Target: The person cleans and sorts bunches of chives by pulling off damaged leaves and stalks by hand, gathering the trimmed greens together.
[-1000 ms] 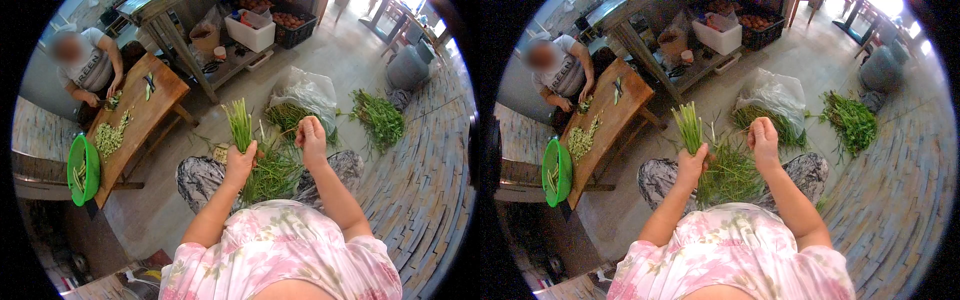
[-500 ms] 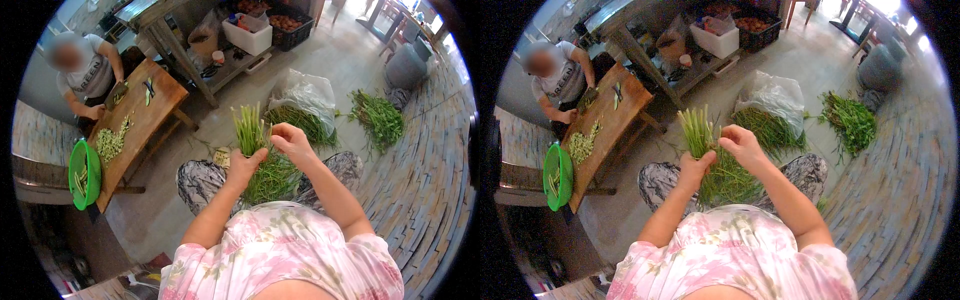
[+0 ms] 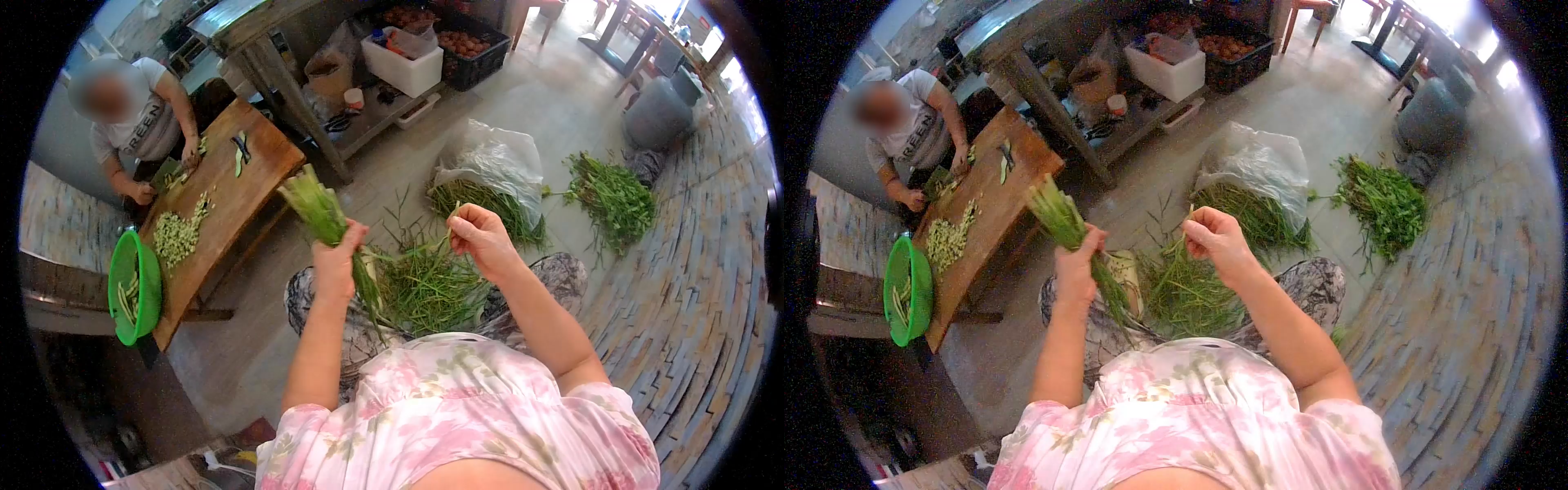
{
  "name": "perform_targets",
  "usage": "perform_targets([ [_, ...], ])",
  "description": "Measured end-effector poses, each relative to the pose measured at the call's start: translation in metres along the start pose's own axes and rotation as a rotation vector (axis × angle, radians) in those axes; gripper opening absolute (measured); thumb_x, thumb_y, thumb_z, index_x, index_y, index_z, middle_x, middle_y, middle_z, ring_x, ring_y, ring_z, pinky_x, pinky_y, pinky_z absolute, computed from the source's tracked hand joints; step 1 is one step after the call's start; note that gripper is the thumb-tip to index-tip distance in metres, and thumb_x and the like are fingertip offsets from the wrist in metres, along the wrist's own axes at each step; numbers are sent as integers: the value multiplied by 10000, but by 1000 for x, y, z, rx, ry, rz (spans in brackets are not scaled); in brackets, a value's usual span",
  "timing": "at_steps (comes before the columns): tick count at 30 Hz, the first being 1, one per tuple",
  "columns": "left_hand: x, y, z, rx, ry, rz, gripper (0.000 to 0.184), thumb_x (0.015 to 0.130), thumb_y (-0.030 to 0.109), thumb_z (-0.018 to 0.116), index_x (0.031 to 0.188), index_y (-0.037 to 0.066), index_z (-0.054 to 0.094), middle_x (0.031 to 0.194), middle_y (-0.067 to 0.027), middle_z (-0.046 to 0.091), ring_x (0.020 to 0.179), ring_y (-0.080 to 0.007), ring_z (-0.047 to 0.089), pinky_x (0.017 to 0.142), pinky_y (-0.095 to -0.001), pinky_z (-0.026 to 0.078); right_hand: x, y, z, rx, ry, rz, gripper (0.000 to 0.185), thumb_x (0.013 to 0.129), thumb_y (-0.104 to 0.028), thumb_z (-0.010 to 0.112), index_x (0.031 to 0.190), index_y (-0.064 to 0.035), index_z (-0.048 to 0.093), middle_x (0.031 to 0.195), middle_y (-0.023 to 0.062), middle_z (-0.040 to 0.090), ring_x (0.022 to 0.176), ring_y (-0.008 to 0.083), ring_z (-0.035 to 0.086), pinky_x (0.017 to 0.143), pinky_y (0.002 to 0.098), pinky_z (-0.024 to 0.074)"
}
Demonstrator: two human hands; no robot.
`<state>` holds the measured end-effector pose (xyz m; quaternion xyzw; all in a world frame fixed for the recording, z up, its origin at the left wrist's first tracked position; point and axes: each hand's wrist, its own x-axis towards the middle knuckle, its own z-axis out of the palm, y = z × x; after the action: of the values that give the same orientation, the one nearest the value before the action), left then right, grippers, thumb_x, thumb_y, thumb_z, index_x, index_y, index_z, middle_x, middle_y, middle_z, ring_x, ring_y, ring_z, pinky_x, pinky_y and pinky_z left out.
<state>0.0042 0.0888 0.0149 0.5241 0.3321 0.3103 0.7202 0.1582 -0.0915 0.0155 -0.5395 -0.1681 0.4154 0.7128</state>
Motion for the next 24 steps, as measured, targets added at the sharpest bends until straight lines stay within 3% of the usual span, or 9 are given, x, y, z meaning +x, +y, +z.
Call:
perform_targets([
  [3,-12,-6,22,212,-190,24,128,747,92,695,824,32,612,799,-19,620,733,-105,557,649,-241,439,2,4,9,-18,-9,20,138,845,-178,602,810,-60,539,667,-1,549,573,80,528,519,207,423],
  [6,-26,-4,41,213,-402,-44,130,740,49,689,849,31,622,810,-17,618,750,-98,558,693,-249,445,2,4,16,-13,3,27,133,837,-167,604,792,-57,544,646,-4,547,556,75,521,500,208,411],
  [12,-27,-15,46,252,-472,19,208,722,58,706,907,16,624,867,-22,627,774,-98,570,694,-244,455,-2,3,19,28,49,88,139,831,-168,611,779,-57,544,637,-5,548,550,69,517,477,207,405],
  [16,-29,-14,44,156,-487,-94,224,717,68,710,913,11,616,844,-28,616,730,-112,563,652,-248,454,-5,1,22,65,37,112,128,832,-158,603,773,-62,542,647,-11,543,547,68,505,481,207,398],
  [21,-27,-17,38,-119,-525,-335,205,735,77,689,908,19,595,762,-20,580,643,-128,531,570,-254,425,-5,0,23,-113,-18,11,111,823,-139,597,780,-49,548,663,-12,542,558,60,477,494,205,376],
  [24,-28,-15,37,-126,-585,-333,164,765,82,652,898,29,572,727,-8,557,610,-121,517,535,-249,406,-5,0,23,-170,-69,26,121,823,-136,592,780,-33,545,674,-5,551,575,62,476,510,209,379],
])
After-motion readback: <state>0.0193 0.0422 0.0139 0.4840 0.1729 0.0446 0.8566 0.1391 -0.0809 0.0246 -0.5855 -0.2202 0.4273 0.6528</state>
